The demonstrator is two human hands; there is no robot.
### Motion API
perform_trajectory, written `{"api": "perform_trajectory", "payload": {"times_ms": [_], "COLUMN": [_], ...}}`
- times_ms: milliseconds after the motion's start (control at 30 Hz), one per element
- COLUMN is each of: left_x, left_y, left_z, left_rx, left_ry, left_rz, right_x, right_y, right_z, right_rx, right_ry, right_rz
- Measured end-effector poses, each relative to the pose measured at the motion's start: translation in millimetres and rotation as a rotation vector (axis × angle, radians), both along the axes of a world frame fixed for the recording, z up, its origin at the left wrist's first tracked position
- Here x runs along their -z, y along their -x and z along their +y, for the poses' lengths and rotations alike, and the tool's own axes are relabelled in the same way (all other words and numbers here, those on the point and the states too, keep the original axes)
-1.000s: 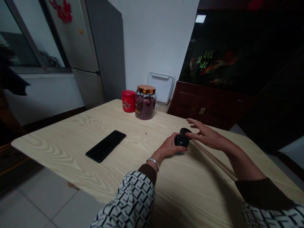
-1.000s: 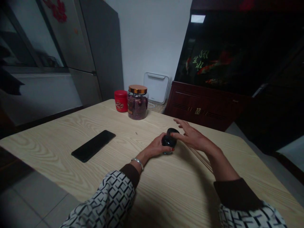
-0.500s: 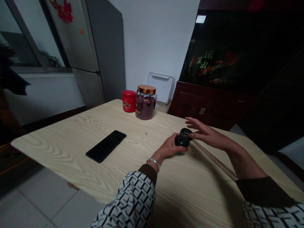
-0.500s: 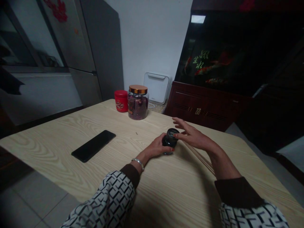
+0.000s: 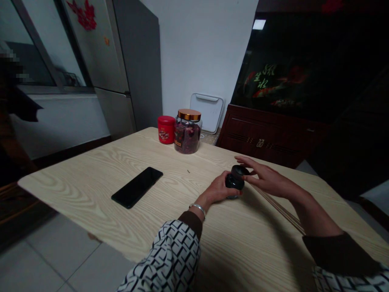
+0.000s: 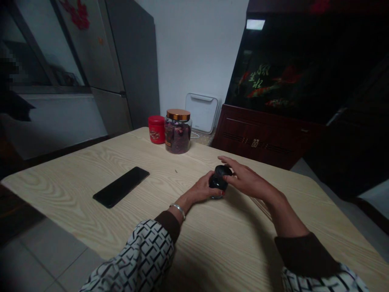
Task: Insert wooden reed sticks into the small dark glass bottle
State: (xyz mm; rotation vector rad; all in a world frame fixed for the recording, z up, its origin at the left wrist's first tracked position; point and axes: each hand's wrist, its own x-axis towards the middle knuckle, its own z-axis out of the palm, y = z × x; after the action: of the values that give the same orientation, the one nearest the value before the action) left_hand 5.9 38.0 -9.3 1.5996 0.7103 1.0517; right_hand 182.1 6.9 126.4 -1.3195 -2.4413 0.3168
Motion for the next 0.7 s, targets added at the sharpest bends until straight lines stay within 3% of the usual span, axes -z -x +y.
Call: {"api": "perform_trajectory", "payload": {"times_ms": [133,200,233,367,400,433,567,633,700], "left_x": [1.3,1.4,1.4,1.1,1.1,1.0,0.7,0.5,0.5], "left_y": [0.2,0.0,-0.2,-0.6,-0.6,-0.6,-0.5,-0.5,-0.7], "left_z": [0.3,0.0,-0.2,-0.7,-0.7,-0.7,-0.7,-0.8,-0.7], "left_rx": [-0.011,-0.013,-0.014,-0.008,-0.006,-0.006,-0.02,-0.023,-0.022], "left_ry": [0.01,0.014,0.016,0.029,0.031,0.03,0.023,0.02,0.018], "left_rz": [0.005,0.006,0.004,-0.006,-0.012,-0.016,-0.009,-0.013,-0.021], "right_x": [-8.0,-5.9,-3.4,5.3,5.1,3.8,-3.3,-1.3,5.4], "right_y": [6.0,4.4,2.2,-6.6,-6.8,-6.1,-2.9,-4.9,-7.9], "right_z": [1.2,1.1,0.5,-4.2,-5.3,-6.1,-4.3,-1.0,2.8], "right_rx": [0.37,0.48,0.462,0.113,0.09,0.132,0.526,0.442,0.197], "right_ry": [-0.112,-0.105,-0.077,0.052,0.06,0.05,-0.106,-0.075,0.017], "right_rz": [-0.213,-0.196,-0.14,0.08,0.078,0.048,-0.104,-0.053,0.033]}}
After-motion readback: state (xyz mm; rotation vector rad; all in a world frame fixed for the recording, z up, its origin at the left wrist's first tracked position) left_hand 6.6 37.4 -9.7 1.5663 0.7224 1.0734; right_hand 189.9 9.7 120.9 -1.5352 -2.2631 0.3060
